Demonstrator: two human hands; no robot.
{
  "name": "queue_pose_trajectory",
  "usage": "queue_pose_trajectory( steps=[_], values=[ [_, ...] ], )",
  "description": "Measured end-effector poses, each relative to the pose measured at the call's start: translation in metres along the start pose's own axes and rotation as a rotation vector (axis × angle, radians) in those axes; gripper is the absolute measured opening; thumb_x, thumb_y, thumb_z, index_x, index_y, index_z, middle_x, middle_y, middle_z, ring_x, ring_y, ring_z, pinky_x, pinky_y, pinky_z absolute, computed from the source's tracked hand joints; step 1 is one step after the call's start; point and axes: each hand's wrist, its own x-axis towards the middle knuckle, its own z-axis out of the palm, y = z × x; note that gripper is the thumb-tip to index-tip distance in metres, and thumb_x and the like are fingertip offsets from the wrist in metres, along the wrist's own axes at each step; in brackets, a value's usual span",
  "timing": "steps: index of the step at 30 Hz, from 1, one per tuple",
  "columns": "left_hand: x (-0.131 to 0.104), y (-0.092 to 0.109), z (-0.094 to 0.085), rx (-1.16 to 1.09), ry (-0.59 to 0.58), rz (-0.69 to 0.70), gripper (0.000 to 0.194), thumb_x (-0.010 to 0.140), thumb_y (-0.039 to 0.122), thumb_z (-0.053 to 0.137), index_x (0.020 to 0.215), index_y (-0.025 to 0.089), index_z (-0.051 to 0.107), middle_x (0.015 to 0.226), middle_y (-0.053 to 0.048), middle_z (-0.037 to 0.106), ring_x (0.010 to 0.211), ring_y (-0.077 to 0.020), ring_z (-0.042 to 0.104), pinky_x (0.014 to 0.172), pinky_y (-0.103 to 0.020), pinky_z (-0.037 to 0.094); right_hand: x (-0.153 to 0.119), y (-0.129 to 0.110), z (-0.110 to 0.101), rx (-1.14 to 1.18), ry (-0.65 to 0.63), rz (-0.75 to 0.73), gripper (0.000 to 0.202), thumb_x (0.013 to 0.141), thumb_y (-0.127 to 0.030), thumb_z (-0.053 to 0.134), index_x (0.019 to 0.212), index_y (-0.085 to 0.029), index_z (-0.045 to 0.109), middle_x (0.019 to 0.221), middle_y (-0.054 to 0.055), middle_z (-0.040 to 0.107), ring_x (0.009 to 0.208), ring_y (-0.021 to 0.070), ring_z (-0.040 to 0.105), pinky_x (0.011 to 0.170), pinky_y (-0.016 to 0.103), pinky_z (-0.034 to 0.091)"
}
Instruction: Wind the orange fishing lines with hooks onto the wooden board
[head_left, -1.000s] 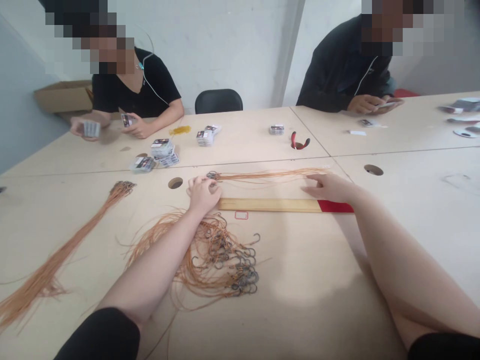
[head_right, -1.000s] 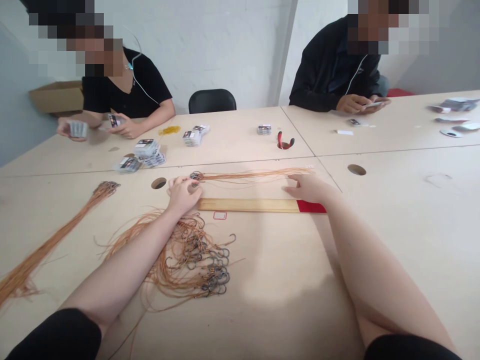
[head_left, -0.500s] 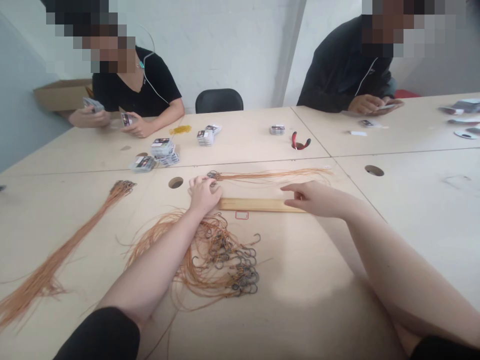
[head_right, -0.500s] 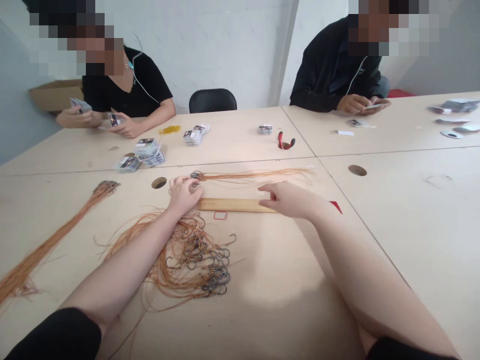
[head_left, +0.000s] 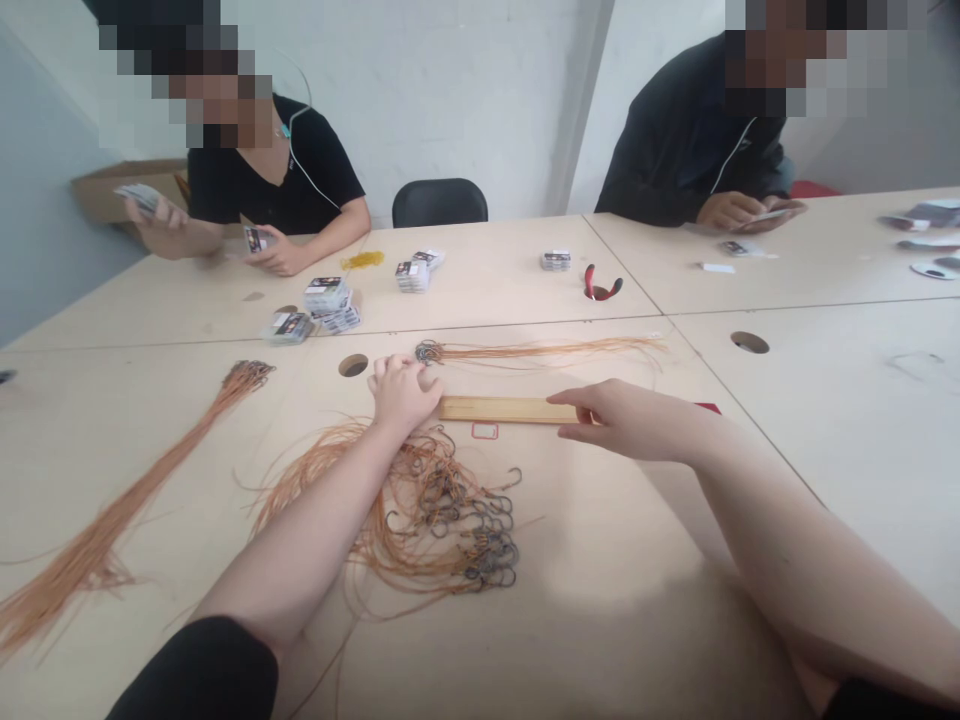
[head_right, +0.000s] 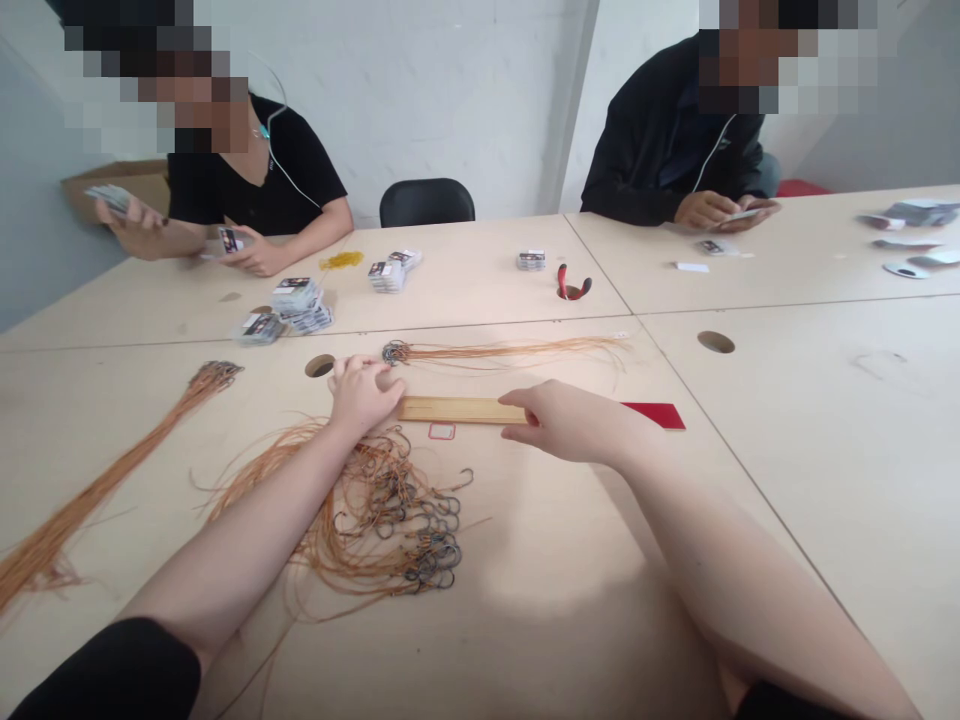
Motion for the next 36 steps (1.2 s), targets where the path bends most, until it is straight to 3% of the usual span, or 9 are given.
queue_pose_trajectory(
  steps=[8,12,17,25,30,36],
  values=[
    [-0.001,0.008,-0.007,0.054,-0.089,-0.030,0.028,0.073,0.039,0.056,0.095,0.024,0.065,0.109,-0.008,0.053,0.110,-0.0297,0.037,0.092,-0.044,0.032,0.001,-0.002,0.004,-0.001,-0.012,0.012,0.047,0.083,-0.050,0.046,0.123,-0.027,0.050,0.089,0.004,0.063,0.068,0.0166,0.058,0.060,0.027,0.042],
    [-0.001,0.009,-0.007,0.058,-0.143,-0.026,0.030,0.075,0.040,0.054,0.098,0.026,0.065,0.113,-0.007,0.052,0.111,-0.0287,0.036,0.092,-0.042,0.032,0.007,-0.010,0.015,-0.031,-0.042,-0.012,0.034,0.082,-0.047,0.049,0.108,-0.027,0.058,0.090,0.003,0.063,0.071,0.0168,0.058,0.057,0.025,0.040],
    [-0.001,0.004,-0.003,0.039,-0.112,0.013,0.032,0.074,0.041,0.055,0.100,0.026,0.065,0.111,-0.007,0.053,0.109,-0.0293,0.036,0.090,-0.043,0.033,0.018,-0.028,0.039,-0.091,-0.098,-0.109,0.026,0.081,-0.044,0.051,0.096,-0.024,0.059,0.090,0.003,0.063,0.069,0.0159,0.056,0.054,0.024,0.035],
    [-0.001,0.003,-0.002,-0.001,-0.066,0.042,0.025,0.073,0.038,0.057,0.092,0.023,0.067,0.108,-0.009,0.055,0.108,-0.0308,0.038,0.085,-0.045,0.035,0.023,-0.042,0.065,-0.158,-0.009,-0.301,0.020,0.084,-0.039,0.051,0.083,-0.019,0.052,0.088,0.003,0.061,0.072,0.0152,0.055,0.056,0.024,0.032],
    [0.001,0.002,0.002,-0.110,-0.013,0.165,0.019,0.073,0.031,0.059,0.086,0.021,0.068,0.102,-0.008,0.057,0.105,-0.0277,0.041,0.088,-0.044,0.036,0.025,-0.037,0.066,-0.153,-0.038,-0.302,0.018,0.084,-0.037,0.051,0.081,-0.019,0.053,0.087,0.002,0.061,0.072,0.0143,0.054,0.058,0.024,0.032],
    [0.000,0.005,0.000,-0.344,-0.078,0.366,0.015,0.077,0.026,0.055,0.083,0.017,0.066,0.093,-0.006,0.059,0.095,-0.0195,0.050,0.091,-0.035,0.039,0.023,-0.038,0.066,-0.190,-0.022,-0.303,0.021,0.087,-0.038,0.047,0.083,-0.018,0.052,0.089,0.004,0.060,0.073,0.0149,0.054,0.059,0.024,0.032]
  ],
)
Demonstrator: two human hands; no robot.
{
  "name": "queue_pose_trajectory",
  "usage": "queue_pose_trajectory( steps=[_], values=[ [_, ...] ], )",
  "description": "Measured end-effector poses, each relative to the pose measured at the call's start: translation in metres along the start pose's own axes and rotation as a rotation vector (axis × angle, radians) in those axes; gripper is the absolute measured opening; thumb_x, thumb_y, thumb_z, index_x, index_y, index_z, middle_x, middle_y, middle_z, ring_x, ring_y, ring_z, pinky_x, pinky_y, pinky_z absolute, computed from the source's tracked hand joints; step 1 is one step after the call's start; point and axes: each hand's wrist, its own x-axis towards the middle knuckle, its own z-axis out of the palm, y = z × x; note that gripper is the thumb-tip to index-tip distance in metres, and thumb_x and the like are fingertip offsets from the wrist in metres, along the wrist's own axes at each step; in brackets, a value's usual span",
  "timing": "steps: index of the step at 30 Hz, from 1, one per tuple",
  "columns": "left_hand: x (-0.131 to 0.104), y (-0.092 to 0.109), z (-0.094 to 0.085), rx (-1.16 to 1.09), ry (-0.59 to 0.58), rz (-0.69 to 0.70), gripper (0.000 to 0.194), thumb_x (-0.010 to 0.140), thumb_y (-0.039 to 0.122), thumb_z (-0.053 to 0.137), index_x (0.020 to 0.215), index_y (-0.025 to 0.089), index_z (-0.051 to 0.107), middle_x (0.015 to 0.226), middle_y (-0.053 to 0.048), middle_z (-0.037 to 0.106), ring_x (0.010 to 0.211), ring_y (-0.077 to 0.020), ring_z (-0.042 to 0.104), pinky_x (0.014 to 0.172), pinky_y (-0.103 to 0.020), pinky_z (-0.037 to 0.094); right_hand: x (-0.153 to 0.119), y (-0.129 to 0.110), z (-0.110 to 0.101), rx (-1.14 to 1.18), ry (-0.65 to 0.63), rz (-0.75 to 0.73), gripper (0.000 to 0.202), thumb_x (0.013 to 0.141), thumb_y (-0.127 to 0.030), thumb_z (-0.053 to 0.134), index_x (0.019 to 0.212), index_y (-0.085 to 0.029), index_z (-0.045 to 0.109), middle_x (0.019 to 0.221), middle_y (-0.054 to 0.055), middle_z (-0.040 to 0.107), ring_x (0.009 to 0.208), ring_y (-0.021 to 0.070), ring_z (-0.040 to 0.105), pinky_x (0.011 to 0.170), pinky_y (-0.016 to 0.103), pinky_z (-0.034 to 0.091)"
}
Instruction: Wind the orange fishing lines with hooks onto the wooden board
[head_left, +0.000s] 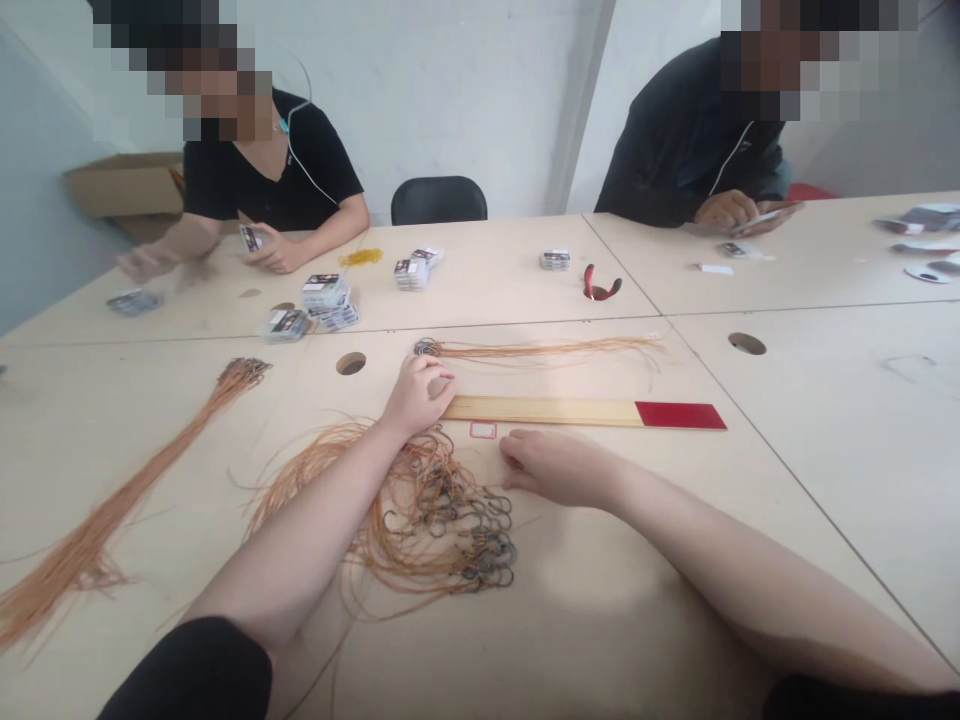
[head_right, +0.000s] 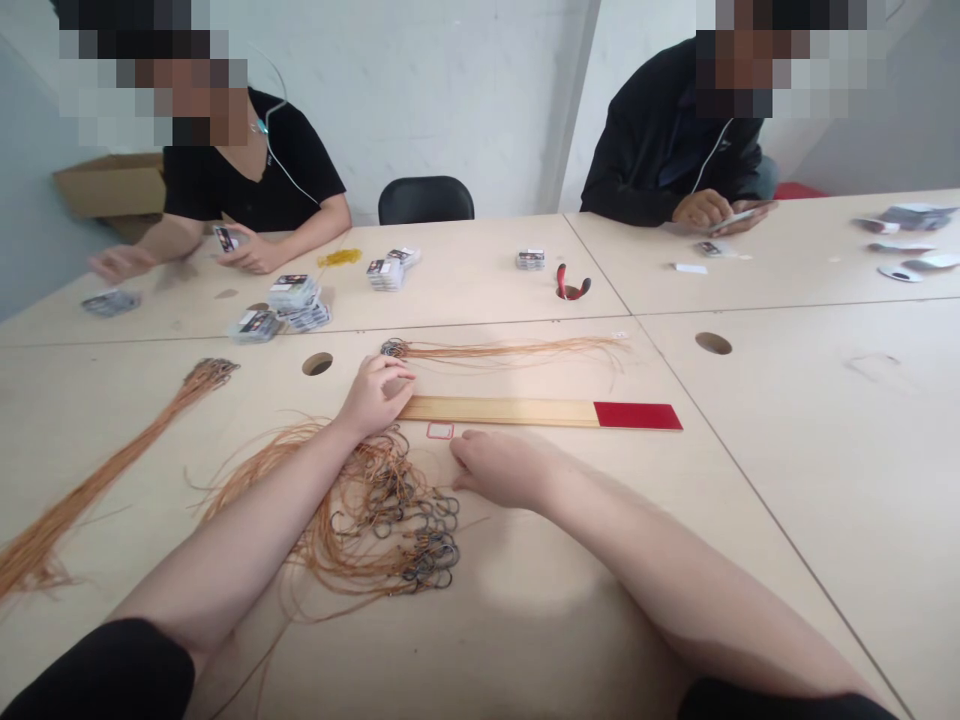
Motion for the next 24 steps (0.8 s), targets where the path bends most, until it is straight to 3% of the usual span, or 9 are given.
queue_pose_trajectory(
  steps=[3,7,11,17,24],
  values=[
    [-0.001,0.003,-0.002,-0.108,-0.169,0.005,0.018,0.080,0.027,0.051,0.079,0.016,0.065,0.082,-0.004,0.060,0.078,-0.0152,0.054,0.074,-0.029,0.044,-0.001,0.002,-0.001,0.015,-0.022,0.029,0.021,0.089,-0.037,0.041,0.084,-0.019,0.051,0.089,0.004,0.060,0.073,0.0148,0.054,0.059,0.024,0.032],
    [-0.002,0.005,-0.004,-0.152,-0.351,0.004,0.019,0.080,0.029,0.050,0.076,0.017,0.064,0.069,-0.001,0.060,0.063,-0.0125,0.052,0.061,-0.025,0.041,-0.001,0.005,-0.005,0.107,-0.088,0.055,0.021,0.083,-0.040,0.052,0.084,-0.020,0.050,0.091,0.003,0.059,0.073,0.0138,0.053,0.055,0.023,0.030],
    [-0.001,0.004,-0.006,-0.174,-0.375,0.079,0.020,0.075,0.033,0.056,0.084,0.017,0.064,0.081,-0.003,0.063,0.076,-0.0153,0.055,0.071,-0.027,0.043,0.000,0.005,-0.008,0.138,-0.102,0.091,0.019,0.080,-0.038,0.057,0.084,-0.020,0.051,0.089,0.001,0.059,0.068,0.0124,0.051,0.053,0.022,0.028],
    [0.001,0.005,-0.011,-0.148,-0.451,0.177,0.039,0.064,0.040,0.067,0.097,0.018,0.063,0.094,-0.006,0.061,0.090,-0.0203,0.054,0.083,-0.032,0.042,0.002,0.004,-0.008,0.143,-0.111,0.120,0.021,0.079,-0.039,0.058,0.077,-0.019,0.052,0.087,0.001,0.058,0.068,0.0118,0.051,0.052,0.022,0.029],
    [0.002,0.007,-0.012,-0.157,-0.489,0.154,0.039,0.062,0.023,0.065,0.101,0.020,0.062,0.099,-0.005,0.060,0.096,-0.0221,0.052,0.089,-0.035,0.041,-0.010,0.010,-0.024,0.144,-0.246,0.116,0.018,0.078,-0.036,0.057,0.074,-0.019,0.053,0.082,0.001,0.058,0.068,0.0138,0.052,0.054,0.024,0.033]
  ],
)
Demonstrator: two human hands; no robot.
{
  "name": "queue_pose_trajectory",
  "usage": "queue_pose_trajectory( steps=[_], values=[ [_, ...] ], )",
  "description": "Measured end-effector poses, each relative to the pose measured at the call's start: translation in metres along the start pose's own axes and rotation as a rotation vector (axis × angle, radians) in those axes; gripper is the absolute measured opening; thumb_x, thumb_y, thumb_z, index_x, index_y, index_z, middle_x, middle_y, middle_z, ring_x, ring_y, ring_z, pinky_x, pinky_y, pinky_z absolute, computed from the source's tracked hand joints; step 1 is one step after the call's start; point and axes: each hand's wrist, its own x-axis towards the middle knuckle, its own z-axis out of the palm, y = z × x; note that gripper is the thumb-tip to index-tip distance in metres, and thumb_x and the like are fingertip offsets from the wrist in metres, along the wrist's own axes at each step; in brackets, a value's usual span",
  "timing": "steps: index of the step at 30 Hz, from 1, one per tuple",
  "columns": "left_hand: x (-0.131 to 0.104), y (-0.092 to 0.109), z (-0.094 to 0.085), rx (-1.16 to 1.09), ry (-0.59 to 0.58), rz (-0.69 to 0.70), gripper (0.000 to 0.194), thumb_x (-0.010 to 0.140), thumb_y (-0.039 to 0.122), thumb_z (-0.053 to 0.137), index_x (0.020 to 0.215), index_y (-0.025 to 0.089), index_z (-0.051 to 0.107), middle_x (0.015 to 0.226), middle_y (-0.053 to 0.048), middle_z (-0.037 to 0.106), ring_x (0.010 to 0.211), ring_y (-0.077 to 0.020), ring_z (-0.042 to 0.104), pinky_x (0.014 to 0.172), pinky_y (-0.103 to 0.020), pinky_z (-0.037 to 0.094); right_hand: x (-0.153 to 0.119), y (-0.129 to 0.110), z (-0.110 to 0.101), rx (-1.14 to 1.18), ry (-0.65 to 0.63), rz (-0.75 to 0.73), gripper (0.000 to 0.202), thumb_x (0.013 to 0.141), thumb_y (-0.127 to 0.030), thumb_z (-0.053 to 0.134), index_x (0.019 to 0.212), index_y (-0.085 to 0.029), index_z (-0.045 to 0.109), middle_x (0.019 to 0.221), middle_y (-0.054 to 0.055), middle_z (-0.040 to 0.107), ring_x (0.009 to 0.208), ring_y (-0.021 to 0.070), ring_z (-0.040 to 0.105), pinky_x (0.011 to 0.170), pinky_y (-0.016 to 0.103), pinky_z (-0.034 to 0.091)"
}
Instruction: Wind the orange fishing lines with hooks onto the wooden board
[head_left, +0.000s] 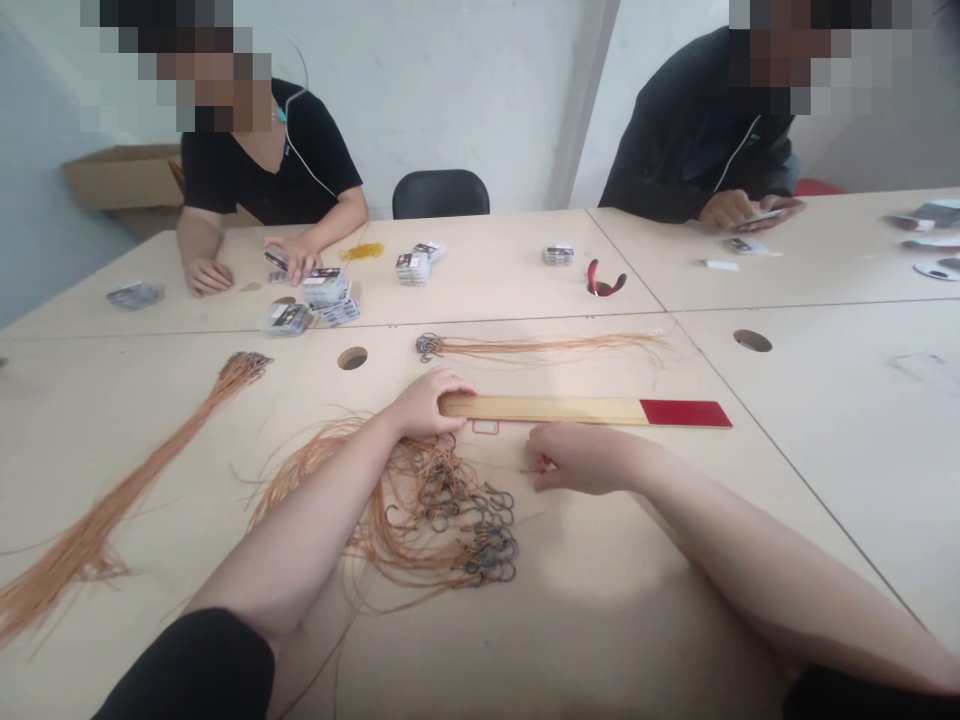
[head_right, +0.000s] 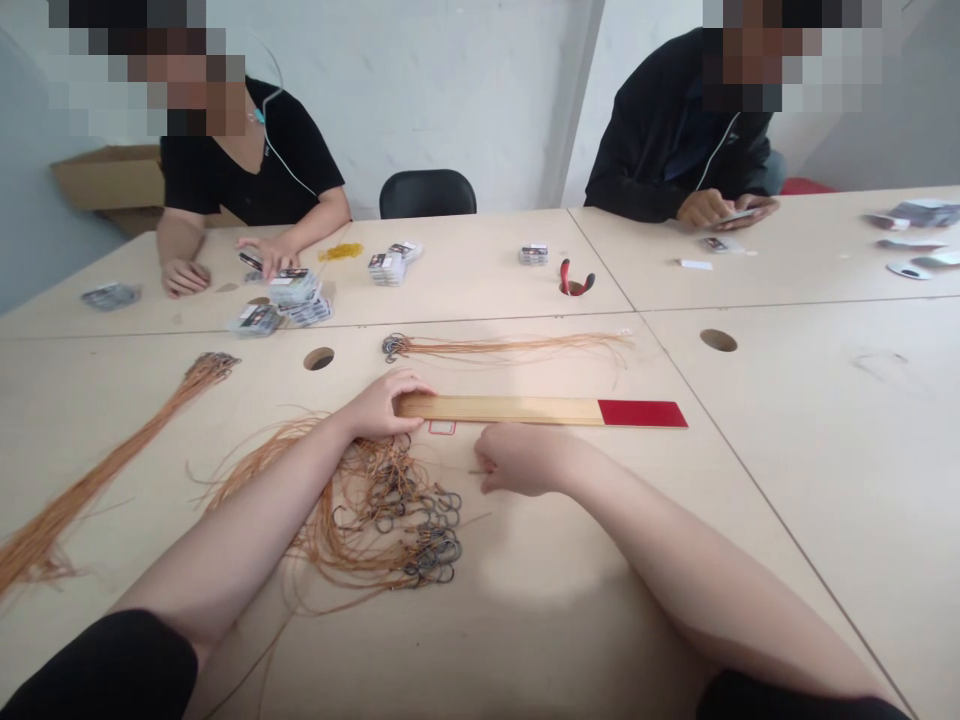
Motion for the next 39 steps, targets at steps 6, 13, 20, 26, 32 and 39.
queue_pose_trajectory(
  steps=[6,13,20,26,32,39],
  values=[
    [0.000,0.000,0.001,-0.048,0.048,-0.022,0.041,0.061,0.022,0.065,0.101,0.019,0.062,0.097,-0.004,0.061,0.093,-0.0207,0.054,0.087,-0.032,0.042,-0.035,0.000,-0.025,0.108,0.022,-0.048,0.023,0.077,-0.041,0.058,0.072,-0.020,0.052,0.080,0.000,0.058,0.070,0.0126,0.050,0.056,0.023,0.035],
    [-0.003,0.006,-0.001,-0.184,0.103,-0.107,0.043,0.061,0.024,0.066,0.102,0.016,0.060,0.096,-0.005,0.062,0.090,-0.0188,0.057,0.083,-0.029,0.045,-0.081,-0.002,-0.055,0.131,0.144,-0.050,0.020,0.079,-0.038,0.056,0.072,-0.020,0.052,0.077,0.000,0.056,0.066,0.0117,0.049,0.057,0.024,0.036],
    [0.007,0.003,0.005,-0.388,0.140,-0.142,0.050,0.061,0.026,0.069,0.108,0.015,0.057,0.104,-0.007,0.058,0.095,-0.0198,0.056,0.083,-0.031,0.046,-0.108,0.004,-0.067,0.117,0.261,-0.012,0.011,0.081,-0.032,0.052,0.077,-0.022,0.057,0.078,0.000,0.058,0.066,0.0122,0.050,0.058,0.025,0.039],
    [0.012,-0.001,0.009,-0.502,0.155,-0.167,0.054,0.059,0.024,0.073,0.109,0.014,0.055,0.103,-0.009,0.058,0.098,-0.0206,0.056,0.084,-0.033,0.046,-0.107,-0.001,-0.069,0.140,0.381,-0.159,0.014,0.082,-0.027,0.050,0.075,-0.021,0.060,0.082,0.002,0.061,0.071,0.0130,0.054,0.063,0.026,0.042],
    [0.013,0.002,0.009,-0.702,0.156,-0.316,0.070,0.055,0.024,0.076,0.117,0.016,0.046,0.109,-0.011,0.058,0.097,-0.0204,0.059,0.082,-0.034,0.047,-0.106,-0.002,-0.068,0.209,0.422,-0.301,0.013,0.082,-0.027,0.054,0.079,-0.022,0.065,0.085,0.001,0.064,0.075,0.0121,0.059,0.069,0.025,0.046],
    [0.014,0.006,0.003,-0.825,0.068,-0.358,0.069,0.055,0.026,0.076,0.117,0.016,0.046,0.118,-0.012,0.056,0.106,-0.0220,0.056,0.088,-0.037,0.047,-0.120,0.000,-0.071,0.232,0.563,-0.377,0.017,0.084,-0.033,0.054,0.080,-0.023,0.068,0.082,0.002,0.066,0.074,0.0127,0.061,0.066,0.024,0.049]
  ],
)
